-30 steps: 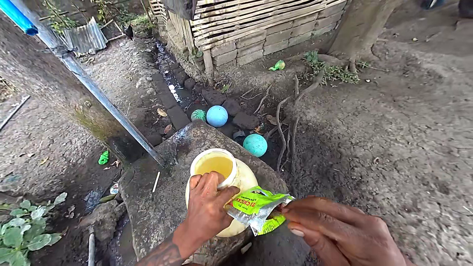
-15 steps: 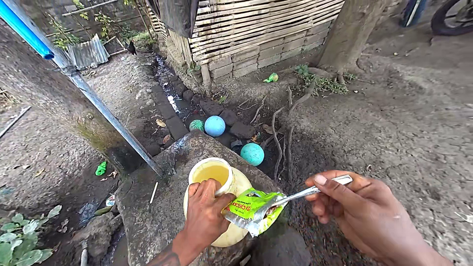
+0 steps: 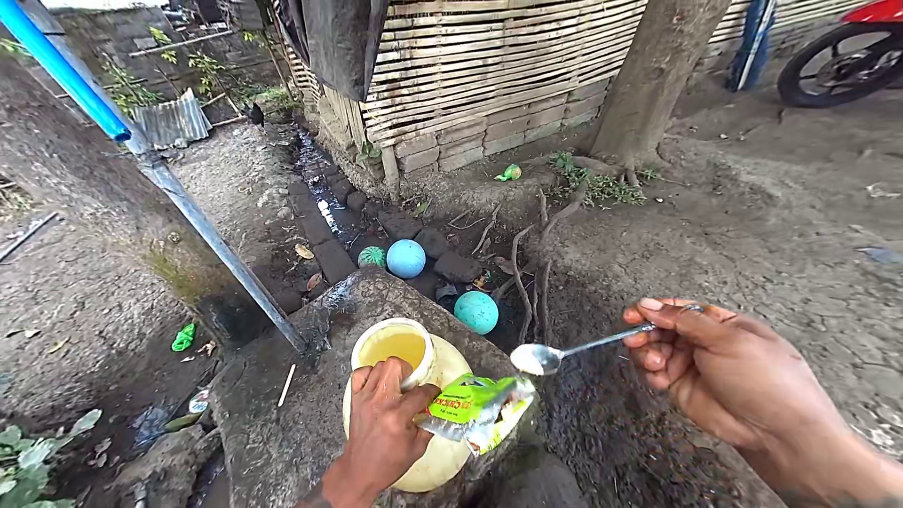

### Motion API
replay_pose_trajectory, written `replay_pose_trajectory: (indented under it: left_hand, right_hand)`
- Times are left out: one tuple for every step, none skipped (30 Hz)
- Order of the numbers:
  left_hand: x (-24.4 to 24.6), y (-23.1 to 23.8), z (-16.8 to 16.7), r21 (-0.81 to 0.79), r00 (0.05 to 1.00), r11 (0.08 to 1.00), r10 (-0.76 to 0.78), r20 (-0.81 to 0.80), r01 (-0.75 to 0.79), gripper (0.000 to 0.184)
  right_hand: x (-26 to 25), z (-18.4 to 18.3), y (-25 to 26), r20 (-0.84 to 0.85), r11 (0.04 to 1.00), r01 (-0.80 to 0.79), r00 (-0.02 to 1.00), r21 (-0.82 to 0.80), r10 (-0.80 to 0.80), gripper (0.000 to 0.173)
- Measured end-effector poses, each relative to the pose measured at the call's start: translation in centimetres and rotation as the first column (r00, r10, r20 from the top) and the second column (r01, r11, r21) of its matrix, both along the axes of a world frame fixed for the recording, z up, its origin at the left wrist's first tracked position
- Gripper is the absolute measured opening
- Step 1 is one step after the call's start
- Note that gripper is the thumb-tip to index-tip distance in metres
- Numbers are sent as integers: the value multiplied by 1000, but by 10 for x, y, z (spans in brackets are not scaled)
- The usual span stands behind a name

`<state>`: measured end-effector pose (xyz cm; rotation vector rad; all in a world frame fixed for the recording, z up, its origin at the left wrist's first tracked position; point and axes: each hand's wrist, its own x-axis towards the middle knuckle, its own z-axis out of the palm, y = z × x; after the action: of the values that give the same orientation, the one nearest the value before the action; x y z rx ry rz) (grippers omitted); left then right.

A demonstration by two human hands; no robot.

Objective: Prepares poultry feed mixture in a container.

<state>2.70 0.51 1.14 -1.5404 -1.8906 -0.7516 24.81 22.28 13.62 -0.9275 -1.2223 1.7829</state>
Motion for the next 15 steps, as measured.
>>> replay_pose_trajectory:
  left_hand:
    - [1,-1,0,-2,1000,1000,-5,3,5,19]
    - [2,-2,-1,-3,1000,1000,-15,3,15,18]
    - [2,-3,-1,-3,1000,1000,-30,0,30,17]
    - [3,-3,-1,-2,999,999,-46,-5,46,16]
    - [4,-3,-2,-1,998,998,-63,-11,63,16]
    - [5,-3,-2,-5,997,997,-80,-18,80,16]
    - [6,-3,-2,-10,995,995,-99,-24,99,15]
    - [7,-3,-2,-20,993,993,-116,-28,116,15]
    - [8,-4,-2,-29,991,991,-129,-36,128,13]
    - [9,-4,-2,-36,989,989,-143,-40,142,12]
    - [10,-4,-3,-41,987,987,-157,-45,155,11]
    - [10,-4,-3,-44,984,984,-172,-49,170,11]
    - [10,-5,-3,-45,981,982,-186,-51,184,10]
    - [9,-5,-3,-44,979,980,-195,-52,193,10]
    - [8,-5,-3,-40,978,979,-202,-55,200,10]
  right_hand:
    - [-6,3,1,-5,1000,2,1000,12,-2,31]
    - [-13,6,0,-10,1000,3,1000,22,-2,31]
    - [-22,8,-3,-16,999,-5,1000,39,6,30]
    - [-32,8,-7,-18,998,-26,999,64,27,27]
    - [-43,6,-13,-16,993,-59,998,100,61,24]
    - [-53,3,-18,-7,982,-102,994,156,105,21]
    - [-63,-4,-23,10,958,-154,988,243,156,17]
    - [-72,-11,-26,51,909,-216,976,358,212,14]
    - [-79,-19,-27,124,824,-288,957,487,261,12]
    - [-85,-24,-28,221,713,-373,927,593,302,13]
    - [-89,-26,-29,317,595,-465,885,655,342,14]
    - [-91,-28,-29,401,475,-549,833,687,383,16]
    - [-92,-29,-27,468,351,-608,784,712,408,17]
    - [-92,-31,-26,517,236,-634,753,737,408,20]
    - [-92,-33,-24,542,145,-627,750,766,380,22]
